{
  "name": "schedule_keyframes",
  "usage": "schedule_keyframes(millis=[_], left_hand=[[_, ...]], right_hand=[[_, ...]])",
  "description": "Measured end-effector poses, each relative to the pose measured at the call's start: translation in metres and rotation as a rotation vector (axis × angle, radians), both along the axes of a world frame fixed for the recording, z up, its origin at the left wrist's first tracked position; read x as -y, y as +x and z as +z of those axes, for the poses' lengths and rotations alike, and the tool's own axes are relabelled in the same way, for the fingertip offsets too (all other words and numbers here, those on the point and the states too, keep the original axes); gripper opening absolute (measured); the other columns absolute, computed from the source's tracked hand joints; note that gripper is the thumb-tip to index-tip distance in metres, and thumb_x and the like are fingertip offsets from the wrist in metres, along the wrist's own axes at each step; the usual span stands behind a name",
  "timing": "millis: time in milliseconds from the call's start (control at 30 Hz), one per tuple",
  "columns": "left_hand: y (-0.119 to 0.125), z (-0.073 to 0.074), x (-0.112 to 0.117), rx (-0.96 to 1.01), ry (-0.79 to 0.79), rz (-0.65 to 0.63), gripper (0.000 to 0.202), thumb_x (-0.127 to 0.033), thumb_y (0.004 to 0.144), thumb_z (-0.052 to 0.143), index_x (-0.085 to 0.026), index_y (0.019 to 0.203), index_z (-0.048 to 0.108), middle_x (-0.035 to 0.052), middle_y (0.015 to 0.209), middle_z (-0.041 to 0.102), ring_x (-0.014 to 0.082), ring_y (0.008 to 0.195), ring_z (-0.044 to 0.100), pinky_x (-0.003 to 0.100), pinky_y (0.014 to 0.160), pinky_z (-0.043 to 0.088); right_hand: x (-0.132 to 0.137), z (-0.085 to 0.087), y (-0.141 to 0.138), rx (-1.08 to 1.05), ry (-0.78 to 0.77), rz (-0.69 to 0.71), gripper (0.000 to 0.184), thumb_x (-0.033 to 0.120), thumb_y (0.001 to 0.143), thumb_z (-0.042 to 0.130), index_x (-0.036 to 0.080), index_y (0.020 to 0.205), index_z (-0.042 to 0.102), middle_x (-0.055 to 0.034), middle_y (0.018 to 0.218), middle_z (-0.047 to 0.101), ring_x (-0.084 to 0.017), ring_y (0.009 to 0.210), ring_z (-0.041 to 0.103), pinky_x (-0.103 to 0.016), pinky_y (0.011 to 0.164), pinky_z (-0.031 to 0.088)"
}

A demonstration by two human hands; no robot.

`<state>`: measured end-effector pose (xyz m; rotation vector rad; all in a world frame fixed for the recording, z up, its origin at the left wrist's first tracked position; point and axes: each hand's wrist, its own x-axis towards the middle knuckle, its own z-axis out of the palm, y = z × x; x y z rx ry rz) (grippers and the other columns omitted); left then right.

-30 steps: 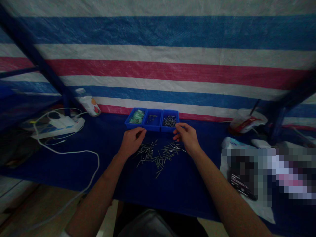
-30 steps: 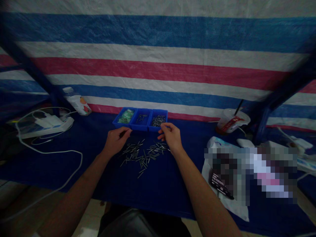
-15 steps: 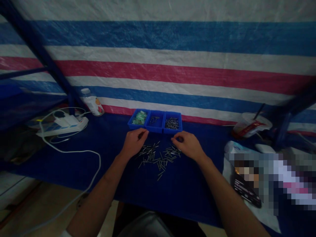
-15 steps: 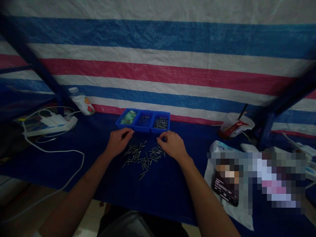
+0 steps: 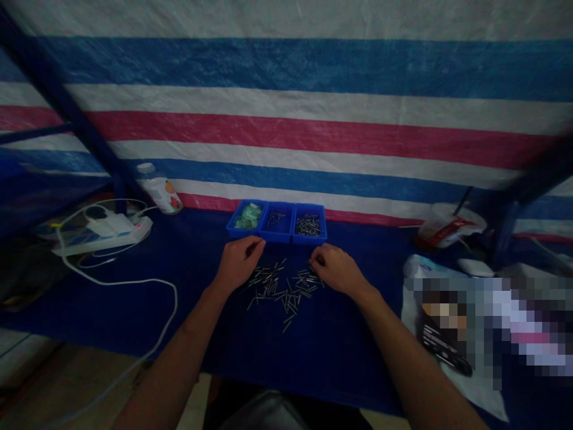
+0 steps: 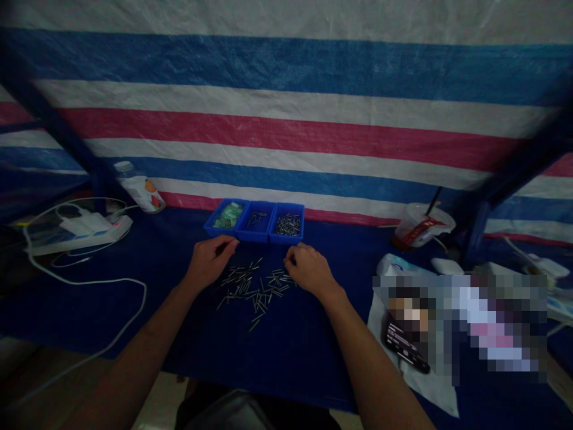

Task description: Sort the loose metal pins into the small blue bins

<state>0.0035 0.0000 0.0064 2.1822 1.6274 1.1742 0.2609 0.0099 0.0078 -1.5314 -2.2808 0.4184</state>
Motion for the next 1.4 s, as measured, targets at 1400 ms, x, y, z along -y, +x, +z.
schedule_keyframes(millis=[1400], left_hand=[[0.015,0.003,0.008,-0.055,-0.090,-0.219,0.026,-0.034,0.094,0.051,-0.017,0.085,0.068,-0.0003,0.071,0.065,0.0120,0.060,0.055,0.025,0.060,0.039]], right_hand=[[-0.004,0.003,-0.022,-1.307,-0.413,-0.346,0.033,0.050,0.069,0.068,0.019,0.069,0.059,0.0001,0.060,0.062,-0.011,0.046,0.051,-0.024,0.046,0.036]])
